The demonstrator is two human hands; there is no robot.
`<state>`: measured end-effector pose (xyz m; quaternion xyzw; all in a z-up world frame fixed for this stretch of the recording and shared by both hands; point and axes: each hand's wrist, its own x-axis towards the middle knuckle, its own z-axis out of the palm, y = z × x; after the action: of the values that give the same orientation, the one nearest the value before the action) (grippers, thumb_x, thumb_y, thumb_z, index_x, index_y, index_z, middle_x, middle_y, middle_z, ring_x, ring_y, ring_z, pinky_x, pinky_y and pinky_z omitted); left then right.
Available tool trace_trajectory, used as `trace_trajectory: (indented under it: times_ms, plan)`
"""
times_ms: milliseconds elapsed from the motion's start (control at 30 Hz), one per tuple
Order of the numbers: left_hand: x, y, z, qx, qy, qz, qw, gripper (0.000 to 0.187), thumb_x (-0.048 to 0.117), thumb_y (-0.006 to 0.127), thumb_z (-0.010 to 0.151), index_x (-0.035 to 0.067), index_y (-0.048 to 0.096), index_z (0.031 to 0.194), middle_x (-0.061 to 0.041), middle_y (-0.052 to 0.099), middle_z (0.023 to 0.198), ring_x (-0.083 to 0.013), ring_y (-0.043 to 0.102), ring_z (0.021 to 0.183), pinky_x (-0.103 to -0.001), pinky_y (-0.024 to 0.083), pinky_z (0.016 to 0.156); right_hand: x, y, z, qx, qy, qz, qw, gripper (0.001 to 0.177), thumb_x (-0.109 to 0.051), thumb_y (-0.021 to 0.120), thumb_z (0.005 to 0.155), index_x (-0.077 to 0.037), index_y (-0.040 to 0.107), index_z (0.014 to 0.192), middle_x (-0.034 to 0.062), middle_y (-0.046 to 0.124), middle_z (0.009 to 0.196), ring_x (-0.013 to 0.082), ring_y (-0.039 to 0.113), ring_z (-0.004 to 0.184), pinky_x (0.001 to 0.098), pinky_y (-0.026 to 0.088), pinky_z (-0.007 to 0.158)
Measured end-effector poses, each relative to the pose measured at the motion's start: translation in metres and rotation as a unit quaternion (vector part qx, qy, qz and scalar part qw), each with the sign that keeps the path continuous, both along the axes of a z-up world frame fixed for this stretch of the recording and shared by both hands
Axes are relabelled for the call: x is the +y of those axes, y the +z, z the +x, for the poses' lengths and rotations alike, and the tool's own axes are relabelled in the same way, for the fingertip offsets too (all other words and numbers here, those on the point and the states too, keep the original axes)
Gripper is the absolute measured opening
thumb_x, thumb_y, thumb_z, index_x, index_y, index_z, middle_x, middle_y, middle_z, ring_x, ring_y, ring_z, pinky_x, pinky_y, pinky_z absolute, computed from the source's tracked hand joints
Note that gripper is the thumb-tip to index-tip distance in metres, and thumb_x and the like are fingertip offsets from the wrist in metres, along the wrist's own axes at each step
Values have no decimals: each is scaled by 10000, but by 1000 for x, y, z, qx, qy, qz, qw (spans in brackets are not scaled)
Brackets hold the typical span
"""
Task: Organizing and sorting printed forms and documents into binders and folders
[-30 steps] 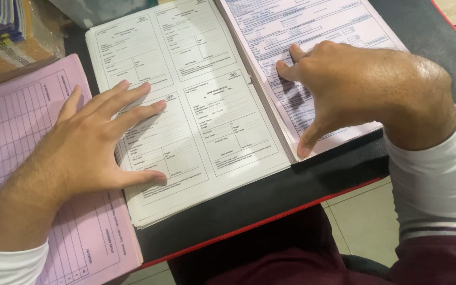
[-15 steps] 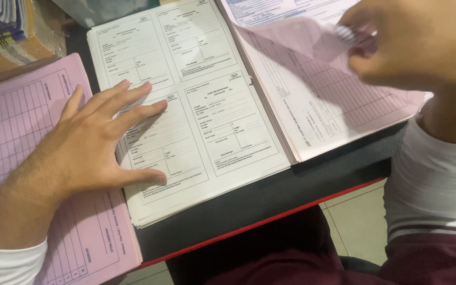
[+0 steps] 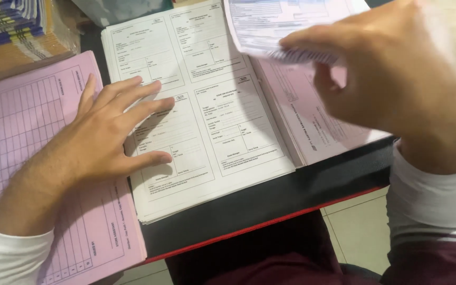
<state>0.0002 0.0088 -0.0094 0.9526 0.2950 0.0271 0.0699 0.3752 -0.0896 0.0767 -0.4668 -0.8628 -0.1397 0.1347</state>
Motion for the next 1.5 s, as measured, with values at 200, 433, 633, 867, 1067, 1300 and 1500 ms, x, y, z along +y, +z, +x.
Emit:
trace_trajectory:
  times_ms: [200, 433, 633, 867, 1067, 1300, 1500]
  plan:
    - [-18, 19, 14, -179, -26, -59, 982, 890, 376, 842, 774, 81, 445, 1514, -194, 459, 1511, -199, 653, 938, -465, 559, 967, -10, -16, -59, 19, 61, -80, 995, 507, -46, 642, 807, -212, 769, 1270, 3, 757, 730, 266, 641, 474, 435, 472, 342]
    - [-26, 23, 18, -249, -112, -29, 962, 597, 145, 857, 857, 113, 585, 1388, -248, 553, 1452, -199, 746, 900, -359, 657, 915, -23, -17, -84, 154, 198, -116, 961, 605, 75, 634, 809, -136, 625, 1376, 53, 785, 1066, 240, 693, 687, 354, 552, 516]
    - [-15, 25, 3, -253, -126, 28, 959, 118, 85, 847, 890, 83, 785, 990, -136, 730, 1119, -166, 695, 692, -277, 590, 626, -23, -13, -88, 190, 224, -132, 947, 422, -61, 743, 915, -96, 650, 1325, 105, 763, 1208, 220, 778, 985, 327, 645, 770]
    - [-16, 84, -47, -166, 6, -65, 984, 89, 127, 783, 847, 46, 809, 875, -118, 794, 1030, -218, 754, 951, -344, 593, 884, -20, -22, -88, 152, 210, -136, 956, 544, -259, 863, 807, -120, 676, 1299, 78, 792, 1155, 228, 783, 941, 322, 649, 657]
    - [-29, 119, -74, -105, 354, -245, 896, 671, 425, 310, 1072, -2, 809, 934, -127, 819, 1054, -221, 777, 1066, -346, 543, 1049, -14, -37, -90, 85, 211, -153, 962, 643, -488, 830, 774, -217, 673, 1335, -6, 787, 1127, 188, 759, 869, 353, 624, 629]
    - [-20, 108, -116, 69, 471, -203, 856, 275, 376, 796, 913, 121, 810, 1015, -17, 753, 998, -193, 640, 890, -341, 469, 741, -9, -58, -91, 32, 156, -111, 981, 541, -531, 750, 785, -309, 730, 1278, -53, 797, 1072, 174, 759, 973, 377, 636, 617]
    - [-43, 111, -137, 65, 523, -183, 830, 251, 257, 733, 911, 177, 760, 1147, 1, 722, 1143, -205, 651, 990, -376, 485, 838, 3, -61, -94, 74, 172, -145, 972, 510, -384, 797, 776, -198, 747, 1248, 20, 797, 1071, 195, 754, 1004, 346, 619, 820]
